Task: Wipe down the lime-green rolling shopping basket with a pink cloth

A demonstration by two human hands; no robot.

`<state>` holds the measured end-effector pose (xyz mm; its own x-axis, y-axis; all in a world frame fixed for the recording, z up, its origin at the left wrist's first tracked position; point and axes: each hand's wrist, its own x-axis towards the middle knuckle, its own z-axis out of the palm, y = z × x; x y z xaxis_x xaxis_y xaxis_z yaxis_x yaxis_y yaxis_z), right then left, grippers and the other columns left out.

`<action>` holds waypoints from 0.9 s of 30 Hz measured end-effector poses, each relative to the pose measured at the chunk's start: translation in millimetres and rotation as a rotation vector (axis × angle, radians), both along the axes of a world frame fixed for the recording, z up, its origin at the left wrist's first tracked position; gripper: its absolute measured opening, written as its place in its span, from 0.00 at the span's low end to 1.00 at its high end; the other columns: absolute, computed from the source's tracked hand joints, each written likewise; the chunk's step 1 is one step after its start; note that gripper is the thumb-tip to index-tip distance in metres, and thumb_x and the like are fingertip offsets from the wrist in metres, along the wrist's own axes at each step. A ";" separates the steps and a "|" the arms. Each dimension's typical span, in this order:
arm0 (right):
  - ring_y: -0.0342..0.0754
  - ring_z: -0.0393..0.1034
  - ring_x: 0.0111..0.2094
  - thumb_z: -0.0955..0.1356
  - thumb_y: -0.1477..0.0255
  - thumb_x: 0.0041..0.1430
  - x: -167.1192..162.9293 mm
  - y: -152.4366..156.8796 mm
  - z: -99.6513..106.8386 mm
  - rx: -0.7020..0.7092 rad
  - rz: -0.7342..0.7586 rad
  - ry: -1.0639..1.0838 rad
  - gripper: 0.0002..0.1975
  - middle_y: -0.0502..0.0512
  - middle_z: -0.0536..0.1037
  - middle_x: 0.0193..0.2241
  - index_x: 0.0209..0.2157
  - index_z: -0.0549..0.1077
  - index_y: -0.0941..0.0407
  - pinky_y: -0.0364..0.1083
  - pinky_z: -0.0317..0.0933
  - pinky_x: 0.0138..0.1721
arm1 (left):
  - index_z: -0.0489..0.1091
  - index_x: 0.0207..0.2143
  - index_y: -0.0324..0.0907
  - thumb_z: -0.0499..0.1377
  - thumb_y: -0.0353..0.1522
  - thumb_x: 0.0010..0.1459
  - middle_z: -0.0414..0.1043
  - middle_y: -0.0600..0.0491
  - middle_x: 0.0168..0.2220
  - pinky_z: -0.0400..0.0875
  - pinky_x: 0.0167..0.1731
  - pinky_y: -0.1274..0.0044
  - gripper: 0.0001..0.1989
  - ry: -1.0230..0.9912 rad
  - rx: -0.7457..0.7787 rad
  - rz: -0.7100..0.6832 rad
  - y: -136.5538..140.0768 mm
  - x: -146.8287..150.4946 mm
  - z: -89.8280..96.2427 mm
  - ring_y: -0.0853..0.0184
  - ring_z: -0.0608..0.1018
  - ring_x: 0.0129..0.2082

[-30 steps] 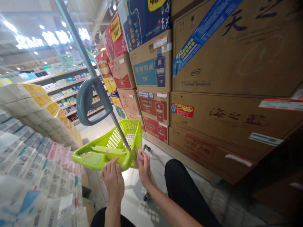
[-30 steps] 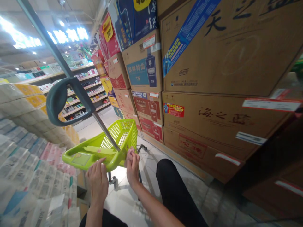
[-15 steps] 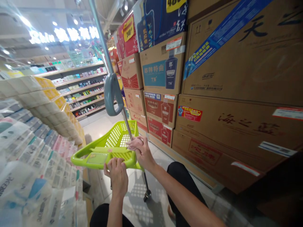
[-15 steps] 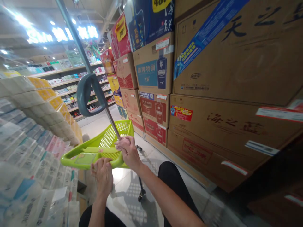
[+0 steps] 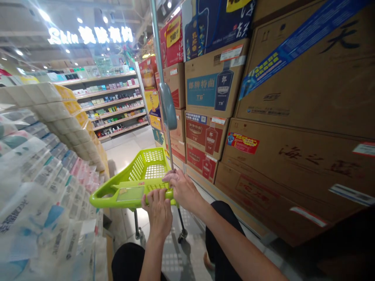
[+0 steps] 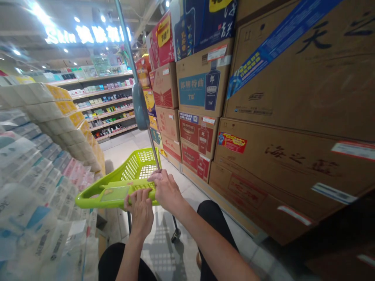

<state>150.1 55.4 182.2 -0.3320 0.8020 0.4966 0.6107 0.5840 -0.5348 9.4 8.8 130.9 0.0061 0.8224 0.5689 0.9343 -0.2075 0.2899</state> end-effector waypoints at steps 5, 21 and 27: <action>0.46 0.69 0.44 0.61 0.78 0.62 6.2 -3.3 15.5 -0.195 -0.093 -0.162 0.17 0.53 0.73 0.49 0.46 0.76 0.50 0.46 0.62 0.48 | 0.61 0.54 0.41 0.40 0.36 0.67 0.71 0.46 0.49 0.46 0.60 0.60 0.20 -0.067 0.083 -0.056 -0.2 -0.7 -10.8 0.60 0.66 0.54; 0.50 0.67 0.51 0.59 0.73 0.63 -12.6 -38.5 19.4 -0.142 -0.113 -0.261 0.18 0.53 0.73 0.52 0.50 0.72 0.49 0.44 0.63 0.41 | 0.67 0.52 0.42 0.49 0.43 0.64 0.68 0.42 0.55 0.49 0.60 0.57 0.21 -0.127 0.268 0.510 4.0 -76.4 22.8 0.55 0.65 0.58; 0.48 0.74 0.41 0.60 0.70 0.63 -15.3 -35.1 27.6 -0.236 -0.218 -0.244 0.17 0.52 0.77 0.47 0.49 0.74 0.48 0.45 0.64 0.39 | 0.70 0.53 0.44 0.46 0.42 0.65 0.68 0.44 0.53 0.55 0.57 0.62 0.22 -0.028 0.072 0.441 12.1 -90.4 17.7 0.57 0.68 0.55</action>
<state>134.8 20.3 209.8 -0.2265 0.9493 0.2180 0.8327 0.3049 -0.4623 -81.0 20.9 148.5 -0.3522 0.7015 0.6195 0.9300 0.1881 0.3158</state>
